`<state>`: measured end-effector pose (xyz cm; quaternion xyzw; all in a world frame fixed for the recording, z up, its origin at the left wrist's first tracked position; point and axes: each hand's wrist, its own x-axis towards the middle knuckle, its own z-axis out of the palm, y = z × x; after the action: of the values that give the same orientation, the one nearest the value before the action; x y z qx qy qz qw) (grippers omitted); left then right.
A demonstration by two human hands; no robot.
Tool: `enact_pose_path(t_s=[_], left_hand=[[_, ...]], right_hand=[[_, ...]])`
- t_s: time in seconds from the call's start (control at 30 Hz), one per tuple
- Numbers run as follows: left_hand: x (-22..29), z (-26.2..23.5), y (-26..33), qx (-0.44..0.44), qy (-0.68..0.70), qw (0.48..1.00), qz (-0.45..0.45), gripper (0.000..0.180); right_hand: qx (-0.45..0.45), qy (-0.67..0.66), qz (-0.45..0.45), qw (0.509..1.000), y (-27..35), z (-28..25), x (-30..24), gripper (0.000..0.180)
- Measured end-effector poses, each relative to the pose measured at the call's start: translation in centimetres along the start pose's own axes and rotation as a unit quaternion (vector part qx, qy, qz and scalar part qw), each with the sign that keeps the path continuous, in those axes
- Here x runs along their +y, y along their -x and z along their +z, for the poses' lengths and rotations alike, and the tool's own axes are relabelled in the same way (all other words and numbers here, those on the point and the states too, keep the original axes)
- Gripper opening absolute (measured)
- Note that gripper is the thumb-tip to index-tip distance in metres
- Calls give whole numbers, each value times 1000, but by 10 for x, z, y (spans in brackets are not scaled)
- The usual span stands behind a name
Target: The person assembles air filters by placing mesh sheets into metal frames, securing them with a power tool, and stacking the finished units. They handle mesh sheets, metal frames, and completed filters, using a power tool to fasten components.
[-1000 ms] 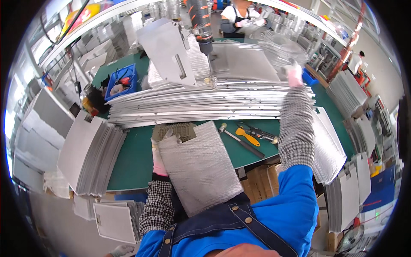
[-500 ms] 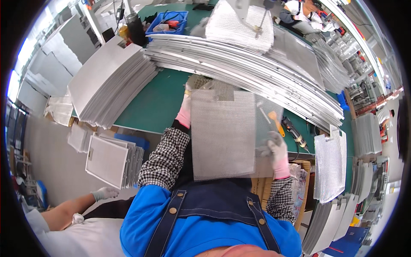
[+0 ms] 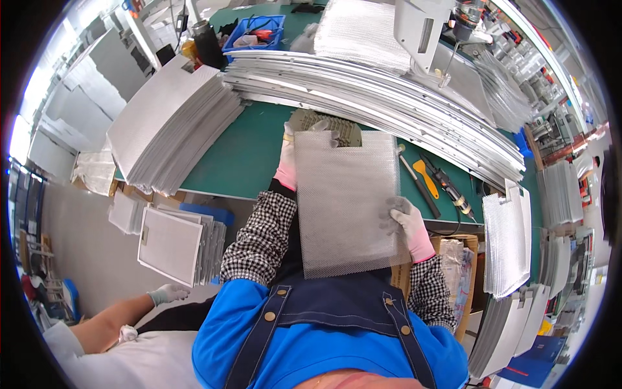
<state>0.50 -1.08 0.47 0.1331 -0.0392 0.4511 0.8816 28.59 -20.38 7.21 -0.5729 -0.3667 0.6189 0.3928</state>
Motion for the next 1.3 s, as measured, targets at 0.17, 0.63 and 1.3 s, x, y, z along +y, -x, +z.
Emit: enact_pose_path(t_s=[0.17,0.63,1.3], left_hand=[[-8,20,0,97,-29,994,31,72],[-12,37,-5,207,-250,945,43,83],[-2,27,-3,116,-43,992,15,102]], right_hand=[[47,68,-138,987,-17,-16,42,43],[501,677,35,538,156,-271,29,61],[128,7,-97,987,21,-39,-17,75]])
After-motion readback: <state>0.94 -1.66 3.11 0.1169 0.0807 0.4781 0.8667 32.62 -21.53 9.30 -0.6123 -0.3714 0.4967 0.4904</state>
